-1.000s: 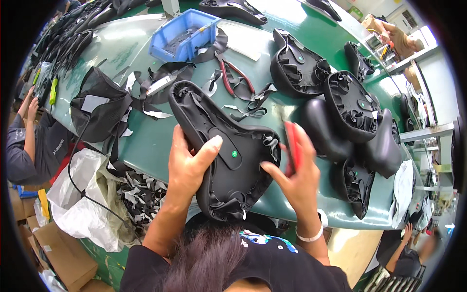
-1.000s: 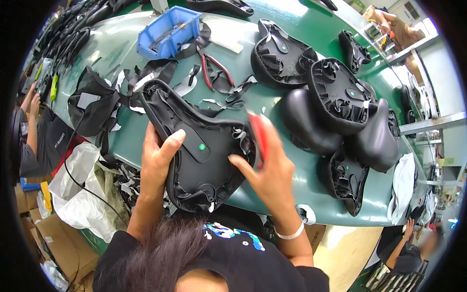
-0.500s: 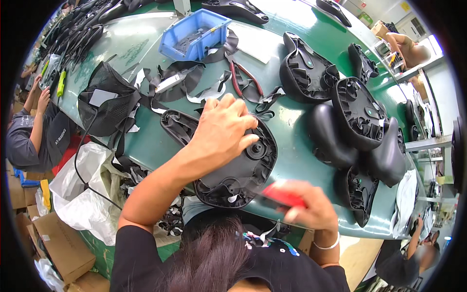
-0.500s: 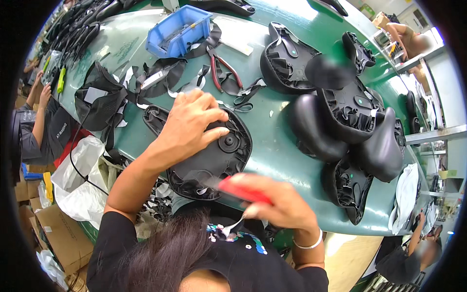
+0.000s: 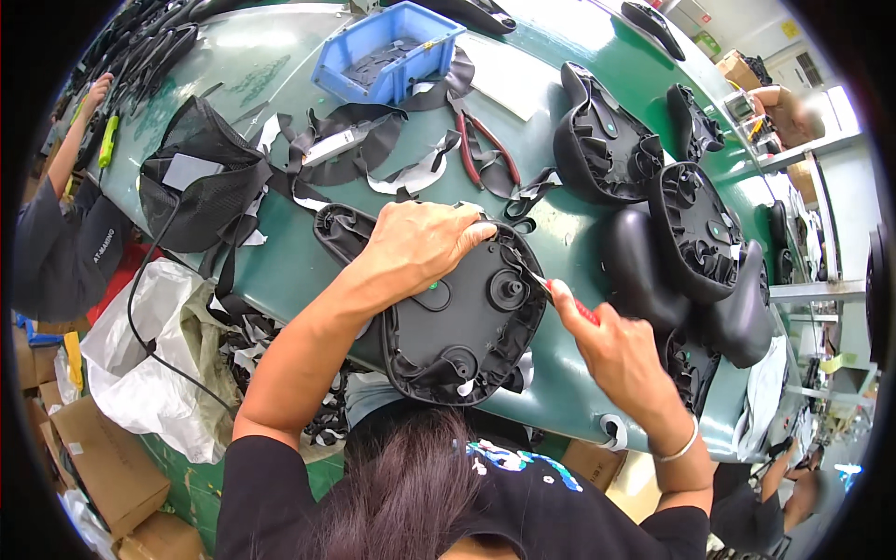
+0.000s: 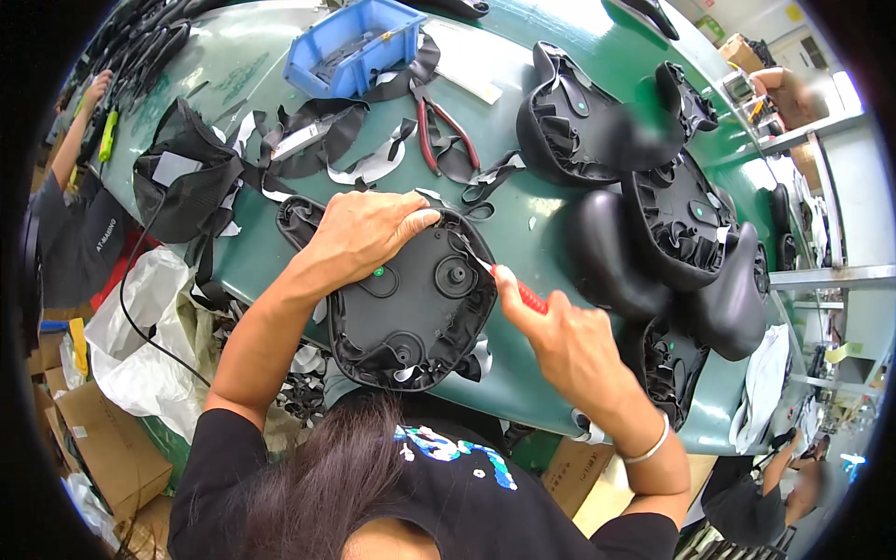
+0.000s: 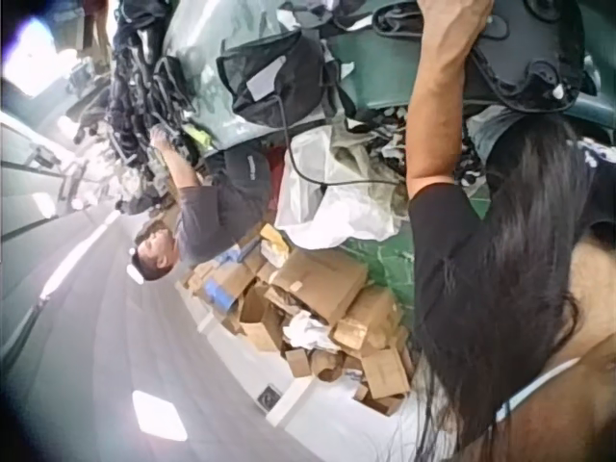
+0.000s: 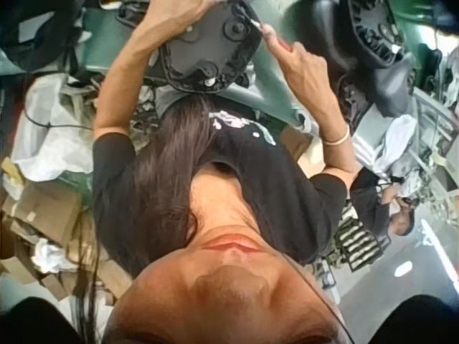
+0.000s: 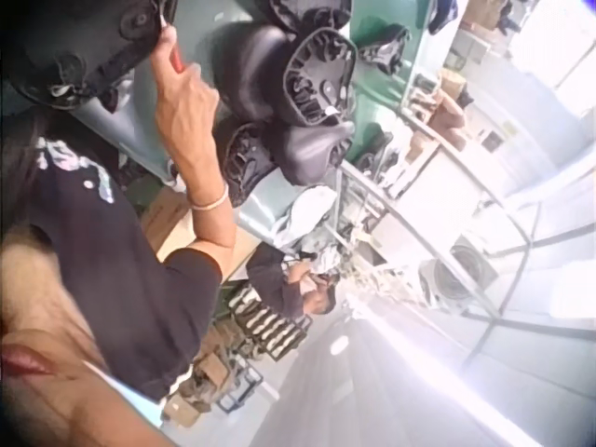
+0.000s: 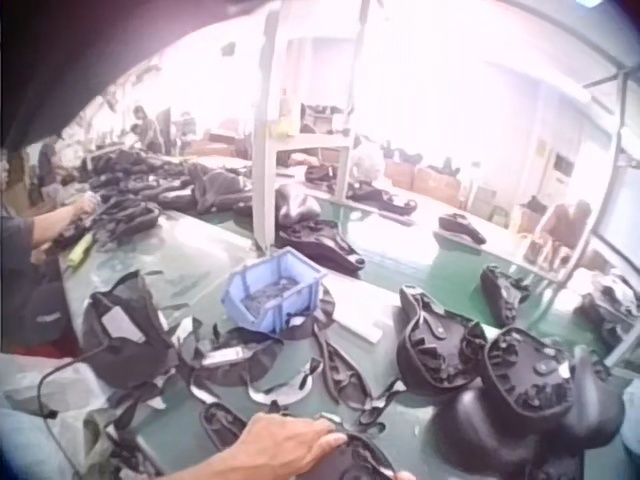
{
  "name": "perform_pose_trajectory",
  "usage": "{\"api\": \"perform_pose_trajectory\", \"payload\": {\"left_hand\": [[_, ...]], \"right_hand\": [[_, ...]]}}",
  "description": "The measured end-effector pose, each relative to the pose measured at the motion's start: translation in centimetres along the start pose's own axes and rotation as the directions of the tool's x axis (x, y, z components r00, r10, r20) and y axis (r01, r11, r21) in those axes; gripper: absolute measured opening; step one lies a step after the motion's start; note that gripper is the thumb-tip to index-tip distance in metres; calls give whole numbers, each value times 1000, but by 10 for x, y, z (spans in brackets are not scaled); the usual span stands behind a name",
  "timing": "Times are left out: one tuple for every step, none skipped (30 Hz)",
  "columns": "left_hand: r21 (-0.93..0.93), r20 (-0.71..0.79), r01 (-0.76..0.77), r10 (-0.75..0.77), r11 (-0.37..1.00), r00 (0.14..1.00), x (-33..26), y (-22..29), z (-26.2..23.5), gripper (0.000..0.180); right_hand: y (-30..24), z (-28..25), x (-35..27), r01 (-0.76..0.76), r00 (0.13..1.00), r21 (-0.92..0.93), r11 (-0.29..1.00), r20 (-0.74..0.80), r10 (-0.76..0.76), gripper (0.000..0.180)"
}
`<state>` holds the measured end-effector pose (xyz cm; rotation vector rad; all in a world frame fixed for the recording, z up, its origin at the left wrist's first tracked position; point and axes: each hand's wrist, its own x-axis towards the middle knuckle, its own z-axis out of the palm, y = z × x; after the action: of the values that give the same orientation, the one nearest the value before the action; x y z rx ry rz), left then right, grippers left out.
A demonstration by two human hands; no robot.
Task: The person uses a red utility knife to trim excess black material from the underside of bicycle seats. They repeatedly pick up a seat, scrape the knife along the edges to remove loose strips, and place the seat back on the green workbench. The process is repeated for multiple seats throughout the clip.
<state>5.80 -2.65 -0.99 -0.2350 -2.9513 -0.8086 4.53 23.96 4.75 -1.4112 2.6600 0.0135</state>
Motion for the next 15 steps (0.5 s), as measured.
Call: {"api": "perform_pose_trajectory", "payload": {"left_hand": [[-10, -21, 58, -58, 998, 998, -4, 3, 1, 35], [-22, -36, 107, -108, 994, 994, -7, 7, 3, 35], [-34, -51, 155, -157, 987, 986, -11, 12, 6, 36], [-40, -82, 199, -202, 979, 976, -15, 17, 7, 36], [-46, -115, 249, -253, 967, 961, -20, 24, 9, 36], [-50, -150, 301, -305, 952, 940, -26, 29, 11, 36], [-75, -202, 316, -325, 946, 924, -31, 32, 15, 36], [-75, -217, 322, -331, 944, 918, -34, 33, 17, 35], [-76, -231, 332, -341, 940, 911, -37, 33, 18, 35], [-77, -246, 346, -354, 935, 902, -40, 32, 20, 35], [-62, -242, 340, -344, 938, 907, -41, 33, 20, 35], [-47, -239, 338, -339, 940, 910, -43, 32, 19, 35], [-33, -237, 341, -338, 940, 911, -44, 31, 19, 35], [-33, -232, 339, -337, 940, 912, -45, 31, 19, 35], [-35, -225, 336, -335, 941, 915, -44, 31, 20, 36]], "right_hand": [[-6, -2, -5, -44, 999, 6, 999, 17, 44, 61], [-13, 0, -13, -88, 996, 15, 996, 21, 87, 59], [-19, 3, -21, -132, 991, 23, 991, 25, 132, 58], [-27, 7, -28, -177, 984, 31, 984, 30, 176, 56], [-37, 14, -32, -237, 971, 72, 969, -12, 238, 52], [-48, 21, -40, -268, 963, 109, 957, -9, 270, 50], [-59, 17, -44, -322, 947, 174, 931, 38, 320, 49], [-70, 9, -48, -378, 926, 235, 896, 82, 369, 48], [-72, 5, -54, -389, 921, 288, 875, 97, 378, 48], [-70, 2, -60, -397, 917, 341, 852, 113, 382, 48], [-69, -2, -64, -406, 912, 390, 826, 118, 393, 48], [-67, 0, -59, -370, 897, 495, 786, -29, 440, 49], [-58, 5, -47, -309, 857, 591, 746, -167, 487, 50], [-50, 10, -34, -229, 791, 679, 698, -288, 540, 52], [-47, 12, -15, -150, 772, 705, 693, -354, 527, 54]]}}
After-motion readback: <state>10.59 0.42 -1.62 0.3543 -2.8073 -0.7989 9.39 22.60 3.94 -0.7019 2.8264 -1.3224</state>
